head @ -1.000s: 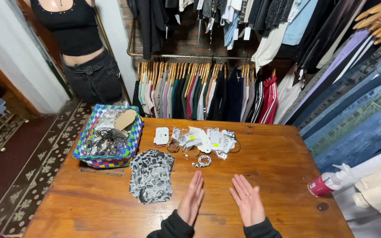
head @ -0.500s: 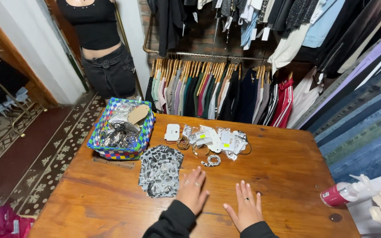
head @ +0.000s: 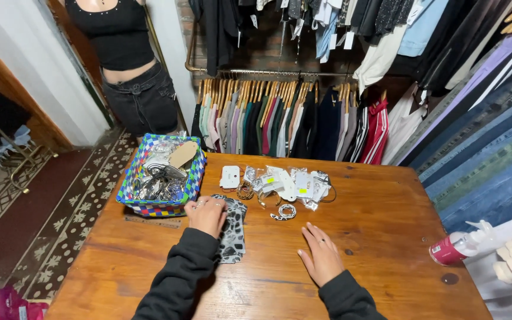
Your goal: The person is individually packing leopard-print fabric accessories into small, clear plastic bags on a wooden table in a clothing store.
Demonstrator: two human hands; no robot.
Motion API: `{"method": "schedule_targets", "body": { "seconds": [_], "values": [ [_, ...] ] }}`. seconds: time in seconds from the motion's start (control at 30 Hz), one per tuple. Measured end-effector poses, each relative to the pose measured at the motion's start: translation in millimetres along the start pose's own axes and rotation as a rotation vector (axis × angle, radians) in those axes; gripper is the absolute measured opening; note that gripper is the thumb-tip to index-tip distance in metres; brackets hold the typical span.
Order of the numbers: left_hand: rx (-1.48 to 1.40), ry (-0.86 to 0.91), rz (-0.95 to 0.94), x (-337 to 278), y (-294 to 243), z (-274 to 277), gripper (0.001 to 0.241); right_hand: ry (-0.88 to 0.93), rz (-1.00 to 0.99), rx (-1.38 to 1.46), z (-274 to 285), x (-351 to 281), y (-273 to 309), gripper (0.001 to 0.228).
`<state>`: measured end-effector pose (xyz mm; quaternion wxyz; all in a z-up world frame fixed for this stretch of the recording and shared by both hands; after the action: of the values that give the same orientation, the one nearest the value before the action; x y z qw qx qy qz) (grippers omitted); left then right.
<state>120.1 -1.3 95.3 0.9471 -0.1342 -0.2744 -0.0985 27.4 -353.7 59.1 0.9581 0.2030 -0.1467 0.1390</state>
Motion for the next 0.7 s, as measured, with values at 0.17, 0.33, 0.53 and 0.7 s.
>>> {"method": "schedule_targets", "body": {
  "seconds": [0.17, 0.33, 0.53, 0.7],
  "values": [
    [-0.216, 0.140, -0.119, 3.5, -89.8, 1.0, 0.011, 0.006, 0.126, -0.123, -53.2, 68.4, -0.5, 0.058],
    [-0.417, 0.304, -0.122, -8.1, -139.8, -71.8, 0.039, 0.058, 0.116, -0.240, -74.4, 75.6, -26.8, 0.049],
    [-0.466, 0.334, -0.150, 8.1, -169.9, -58.7, 0.055, 0.060, -0.262, -0.036, -32.2, 49.8, -58.5, 0.063],
    [-0.441, 0.612, -0.212, 4.9, -167.5, -61.8, 0.041, -0.318, -0.595, 0.666, 13.9, 27.5, -82.0, 0.052]
  ]
}}
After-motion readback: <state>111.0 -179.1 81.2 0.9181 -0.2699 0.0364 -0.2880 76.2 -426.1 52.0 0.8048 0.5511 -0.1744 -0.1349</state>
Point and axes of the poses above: each hand's wrist, its own x-axis towards the middle knuckle, its own z-axis out of the back of the hand, y = z × x, the point moved 8 cm from there along x, towards the middle knuckle, and after that the axes turned 7 degrees about -y, right-handed, at the moved point
